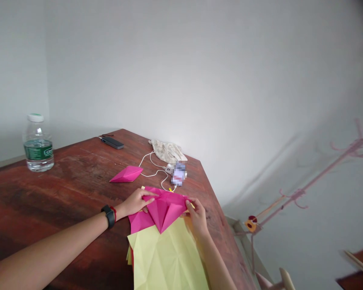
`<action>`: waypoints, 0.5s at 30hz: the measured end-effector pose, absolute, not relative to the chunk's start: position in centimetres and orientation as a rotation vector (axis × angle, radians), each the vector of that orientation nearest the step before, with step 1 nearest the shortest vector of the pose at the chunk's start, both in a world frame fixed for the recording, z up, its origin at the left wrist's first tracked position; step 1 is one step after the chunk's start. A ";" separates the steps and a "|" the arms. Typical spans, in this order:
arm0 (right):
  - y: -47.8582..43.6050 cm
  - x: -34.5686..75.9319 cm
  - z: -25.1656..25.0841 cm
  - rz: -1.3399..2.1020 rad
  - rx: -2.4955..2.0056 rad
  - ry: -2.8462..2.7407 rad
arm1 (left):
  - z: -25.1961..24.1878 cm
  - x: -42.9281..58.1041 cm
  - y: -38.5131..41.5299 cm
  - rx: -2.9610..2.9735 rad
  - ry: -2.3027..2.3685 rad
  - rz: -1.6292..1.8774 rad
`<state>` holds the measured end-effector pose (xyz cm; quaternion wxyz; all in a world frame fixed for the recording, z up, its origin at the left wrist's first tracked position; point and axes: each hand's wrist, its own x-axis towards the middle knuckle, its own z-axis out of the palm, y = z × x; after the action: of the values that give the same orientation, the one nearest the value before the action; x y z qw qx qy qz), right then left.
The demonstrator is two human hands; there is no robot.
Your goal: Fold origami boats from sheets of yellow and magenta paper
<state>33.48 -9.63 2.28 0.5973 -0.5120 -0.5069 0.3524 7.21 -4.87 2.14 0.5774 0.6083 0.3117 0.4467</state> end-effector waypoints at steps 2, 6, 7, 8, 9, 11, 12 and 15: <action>-9.8 33.6 1.9 0.852 -1.157 -1.155 | 1.9 7.3 -4.7 1.423 0.737 1.018; -10.4 34.2 1.7 0.882 -1.126 -1.132 | 1.3 7.5 -4.3 1.400 0.761 0.971; -10.5 34.3 1.7 0.894 -1.108 -1.131 | 1.2 7.5 -4.3 1.386 0.772 0.970; -10.6 34.2 1.7 0.922 -1.098 -1.142 | 1.2 7.5 -4.3 1.379 0.781 0.974; -10.6 34.1 1.6 0.955 -1.098 -1.165 | 1.2 7.6 -4.3 1.387 0.787 0.978; -10.7 33.7 1.4 0.993 -1.137 -1.222 | 1.5 7.6 -4.6 1.440 0.785 0.981; -10.7 33.5 1.2 0.971 -1.168 -1.243 | 1.8 7.6 -4.8 1.482 0.783 0.988; -10.7 32.9 0.7 0.843 -1.264 -1.347 | 2.4 7.7 -5.5 1.626 0.841 1.109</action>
<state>32.94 -10.73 0.66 0.5274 -0.5289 -0.5638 0.3525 7.65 -5.53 2.44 0.4800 0.6663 0.3449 0.4545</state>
